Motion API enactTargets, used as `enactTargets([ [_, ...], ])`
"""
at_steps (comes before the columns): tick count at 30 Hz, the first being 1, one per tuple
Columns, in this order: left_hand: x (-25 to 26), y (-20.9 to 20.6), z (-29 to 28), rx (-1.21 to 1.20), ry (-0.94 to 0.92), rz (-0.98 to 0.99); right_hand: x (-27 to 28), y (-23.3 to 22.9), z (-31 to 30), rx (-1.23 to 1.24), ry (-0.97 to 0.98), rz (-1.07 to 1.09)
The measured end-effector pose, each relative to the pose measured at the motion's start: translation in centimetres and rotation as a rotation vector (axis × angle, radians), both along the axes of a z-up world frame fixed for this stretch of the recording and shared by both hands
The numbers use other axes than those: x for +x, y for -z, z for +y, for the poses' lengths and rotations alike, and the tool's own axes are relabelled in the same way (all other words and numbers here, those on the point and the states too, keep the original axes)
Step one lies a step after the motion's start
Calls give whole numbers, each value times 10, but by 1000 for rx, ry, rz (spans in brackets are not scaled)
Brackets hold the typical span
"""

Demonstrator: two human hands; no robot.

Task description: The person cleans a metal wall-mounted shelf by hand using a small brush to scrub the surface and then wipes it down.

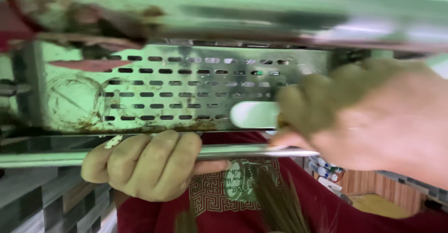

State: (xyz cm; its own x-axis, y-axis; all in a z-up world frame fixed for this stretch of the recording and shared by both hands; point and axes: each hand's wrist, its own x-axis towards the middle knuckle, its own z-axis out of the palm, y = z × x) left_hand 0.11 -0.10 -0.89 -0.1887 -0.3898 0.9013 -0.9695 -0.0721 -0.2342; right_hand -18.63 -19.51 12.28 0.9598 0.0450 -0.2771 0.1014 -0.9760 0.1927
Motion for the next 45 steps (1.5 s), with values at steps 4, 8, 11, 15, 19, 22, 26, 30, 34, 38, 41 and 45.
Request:
enactTargets([
  [4,-2,-9,-4,4,23,-32,6,0,7,68,9,8],
  [8,-1,-21,10,197,-41,7,14,5,18,111,-31,-319],
  [11,-7,-26,20,280,-88,42,18,8,15,93,-35,-439],
  [15,-16,-25,24,292,-163,131,9,3,11,160,-3,-218],
  [19,-14,-20,26,270,-183,137,-13,-6,10,54,98,54],
  [22,-10,-15,26,256,-208,121,-27,-1,-1,58,169,242],
  [26,8,-4,20,147,-135,29,-51,7,-1,-21,84,-5],
  [30,7,-3,28,154,-115,77,-59,15,-6,-113,46,-35],
  [34,14,-2,31,156,-106,105,-34,5,-3,-112,-19,54],
  [38,12,2,32,54,-92,156,9,-17,13,-92,-89,192],
  [41,6,11,35,30,-135,246,34,-21,29,-64,-33,252],
  [45,15,27,42,-18,-164,303,65,-26,51,-104,-68,150],
])
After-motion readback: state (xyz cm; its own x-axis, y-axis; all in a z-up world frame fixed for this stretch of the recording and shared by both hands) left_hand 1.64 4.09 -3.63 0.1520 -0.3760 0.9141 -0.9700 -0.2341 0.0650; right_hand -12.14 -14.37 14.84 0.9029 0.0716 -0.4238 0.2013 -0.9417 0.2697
